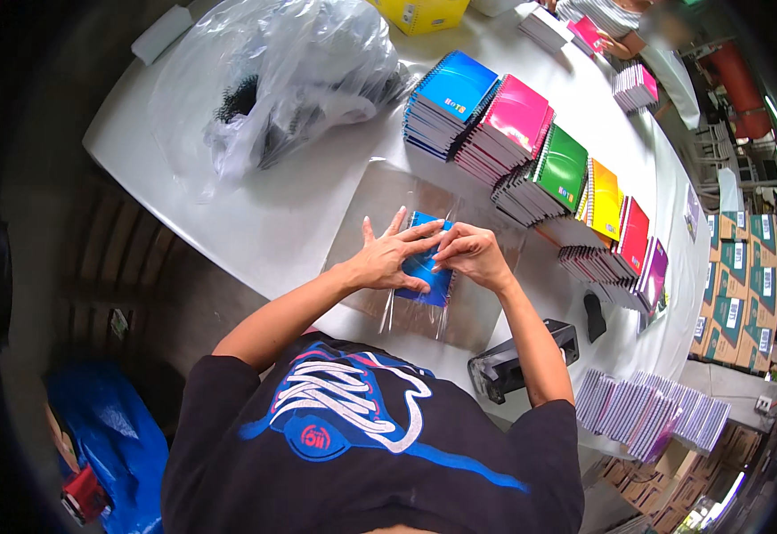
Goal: The person assembles stacks of small colorful notebooks, places them into plastic sleeves, and secures the sleeves with tape.
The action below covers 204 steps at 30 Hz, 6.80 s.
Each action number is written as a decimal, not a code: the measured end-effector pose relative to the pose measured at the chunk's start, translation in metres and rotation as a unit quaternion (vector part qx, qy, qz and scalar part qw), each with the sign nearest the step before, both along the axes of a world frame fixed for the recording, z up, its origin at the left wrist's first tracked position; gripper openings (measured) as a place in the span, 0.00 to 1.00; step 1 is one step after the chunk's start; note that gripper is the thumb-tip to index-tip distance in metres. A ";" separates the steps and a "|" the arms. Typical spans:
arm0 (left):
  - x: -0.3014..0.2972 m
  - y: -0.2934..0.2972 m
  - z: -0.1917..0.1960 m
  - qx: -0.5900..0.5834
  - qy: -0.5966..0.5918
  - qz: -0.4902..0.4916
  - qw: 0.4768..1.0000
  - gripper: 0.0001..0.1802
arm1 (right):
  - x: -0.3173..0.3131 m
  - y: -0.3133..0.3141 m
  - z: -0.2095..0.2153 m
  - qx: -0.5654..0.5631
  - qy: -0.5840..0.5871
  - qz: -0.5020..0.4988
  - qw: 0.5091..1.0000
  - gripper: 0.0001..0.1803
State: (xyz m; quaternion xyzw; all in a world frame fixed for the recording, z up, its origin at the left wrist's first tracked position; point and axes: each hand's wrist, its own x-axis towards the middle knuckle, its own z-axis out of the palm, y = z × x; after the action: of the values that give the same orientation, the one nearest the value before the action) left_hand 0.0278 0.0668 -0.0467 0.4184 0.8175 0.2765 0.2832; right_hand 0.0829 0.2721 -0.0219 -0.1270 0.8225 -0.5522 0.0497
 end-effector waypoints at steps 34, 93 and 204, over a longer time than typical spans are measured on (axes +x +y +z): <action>-0.030 -0.001 -0.011 0.140 -0.107 0.032 0.984 0.39 | 0.233 -0.092 0.011 -0.117 -0.233 -0.812 0.522 0.20; 0.051 -0.040 -0.018 0.461 -0.116 0.183 0.861 0.81 | 0.070 -0.105 -0.045 -0.098 0.145 -0.220 0.960 0.61; -0.070 -0.072 0.086 0.068 0.295 -0.387 0.871 0.53 | 0.035 -0.080 0.099 0.126 -0.038 -0.182 0.974 0.23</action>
State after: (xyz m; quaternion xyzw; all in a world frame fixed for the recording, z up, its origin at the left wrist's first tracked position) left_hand -0.0424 -0.0050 0.0389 0.7817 0.6148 0.0632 0.0837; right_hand 0.1182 0.1916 0.0771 0.0535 0.8924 -0.4481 -0.0044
